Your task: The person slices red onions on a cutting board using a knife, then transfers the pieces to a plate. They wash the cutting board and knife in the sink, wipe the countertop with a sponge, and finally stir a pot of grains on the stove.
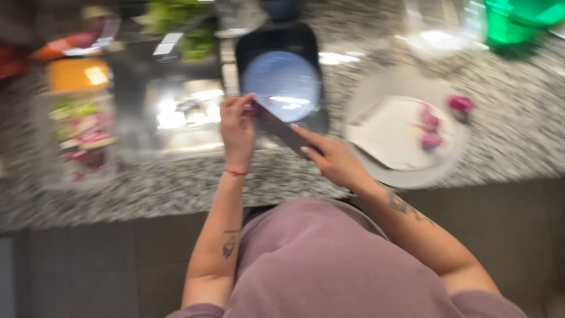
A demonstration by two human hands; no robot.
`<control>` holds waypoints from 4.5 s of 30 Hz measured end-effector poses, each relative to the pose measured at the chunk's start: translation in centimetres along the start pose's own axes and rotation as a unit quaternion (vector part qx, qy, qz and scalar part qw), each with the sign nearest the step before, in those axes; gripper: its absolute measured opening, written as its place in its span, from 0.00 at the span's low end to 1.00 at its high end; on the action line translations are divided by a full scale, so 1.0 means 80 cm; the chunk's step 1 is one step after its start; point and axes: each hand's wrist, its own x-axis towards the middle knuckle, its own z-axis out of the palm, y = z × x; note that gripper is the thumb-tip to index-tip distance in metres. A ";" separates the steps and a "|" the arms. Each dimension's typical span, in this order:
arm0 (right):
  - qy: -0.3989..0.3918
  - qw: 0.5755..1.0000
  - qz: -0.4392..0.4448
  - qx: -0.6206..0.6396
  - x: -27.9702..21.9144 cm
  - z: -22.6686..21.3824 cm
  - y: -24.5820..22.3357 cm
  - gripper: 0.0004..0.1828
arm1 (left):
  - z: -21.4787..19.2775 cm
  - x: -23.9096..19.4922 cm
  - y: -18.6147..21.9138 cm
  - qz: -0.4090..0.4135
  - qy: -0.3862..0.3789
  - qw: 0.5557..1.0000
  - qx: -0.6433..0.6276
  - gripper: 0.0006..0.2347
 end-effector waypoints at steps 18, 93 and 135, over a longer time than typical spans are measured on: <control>-0.147 0.989 0.017 0.024 0.196 0.327 -0.208 0.25 | -0.362 0.042 -0.213 -0.118 0.159 0.974 0.109 0.16; 0.600 0.787 0.133 0.041 -0.203 -0.240 0.307 0.16 | 0.345 0.006 0.195 0.120 -0.355 0.926 -0.037 0.13; 0.270 0.884 0.201 -0.325 -0.151 -0.073 0.267 0.08 | 0.327 -0.051 0.135 0.192 -0.415 0.889 0.018 0.20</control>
